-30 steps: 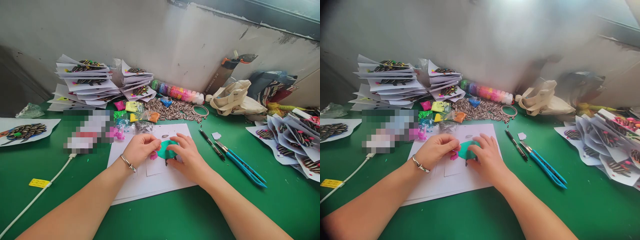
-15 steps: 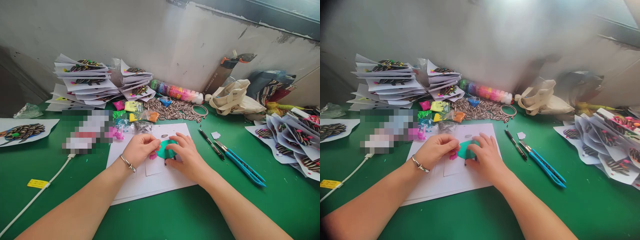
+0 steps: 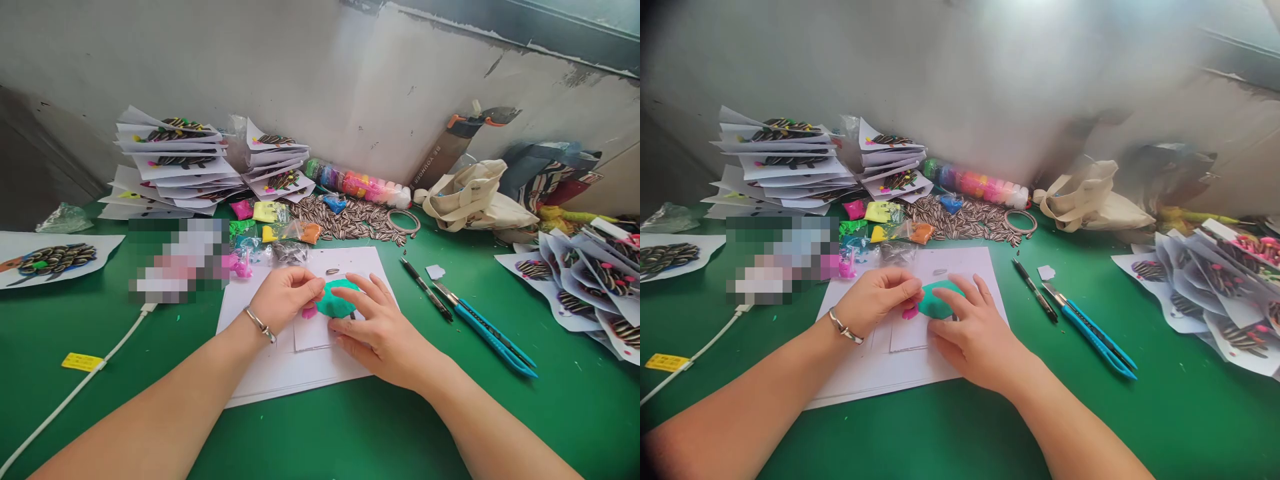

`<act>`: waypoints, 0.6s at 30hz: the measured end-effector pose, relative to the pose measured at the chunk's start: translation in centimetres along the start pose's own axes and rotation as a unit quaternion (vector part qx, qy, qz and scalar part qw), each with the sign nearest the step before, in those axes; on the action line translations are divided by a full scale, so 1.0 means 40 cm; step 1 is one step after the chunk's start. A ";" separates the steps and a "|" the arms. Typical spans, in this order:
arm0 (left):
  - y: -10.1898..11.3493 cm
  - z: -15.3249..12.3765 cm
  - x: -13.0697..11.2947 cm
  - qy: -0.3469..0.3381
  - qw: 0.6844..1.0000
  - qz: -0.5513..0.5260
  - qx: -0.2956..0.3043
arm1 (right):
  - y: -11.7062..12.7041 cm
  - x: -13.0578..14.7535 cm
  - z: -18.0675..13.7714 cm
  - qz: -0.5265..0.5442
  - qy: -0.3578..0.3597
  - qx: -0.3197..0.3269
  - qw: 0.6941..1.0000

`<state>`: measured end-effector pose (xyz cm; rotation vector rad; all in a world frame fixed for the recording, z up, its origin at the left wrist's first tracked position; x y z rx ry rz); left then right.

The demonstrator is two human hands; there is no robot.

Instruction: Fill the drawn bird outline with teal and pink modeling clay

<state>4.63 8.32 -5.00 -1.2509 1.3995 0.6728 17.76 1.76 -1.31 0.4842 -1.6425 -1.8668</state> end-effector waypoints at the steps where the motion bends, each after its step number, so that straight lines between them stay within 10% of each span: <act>1: 0.000 0.000 0.000 0.000 1.000 0.002 0.001 | 0.002 0.001 -0.001 -0.005 0.004 0.001 1.000; 18: -0.008 -0.008 -0.004 0.009 1.000 0.000 -0.002 | 0.018 -0.019 -0.018 0.007 -0.008 0.011 1.000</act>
Point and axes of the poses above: each hand's wrist, its own z-axis towards the middle knuckle, its own y-axis out of the back of the hand, x = y × z, the point moved 7 cm from there along z, towards the middle knuckle, and after that the axes turned 10 degrees about -z, right-handed, at the moved point
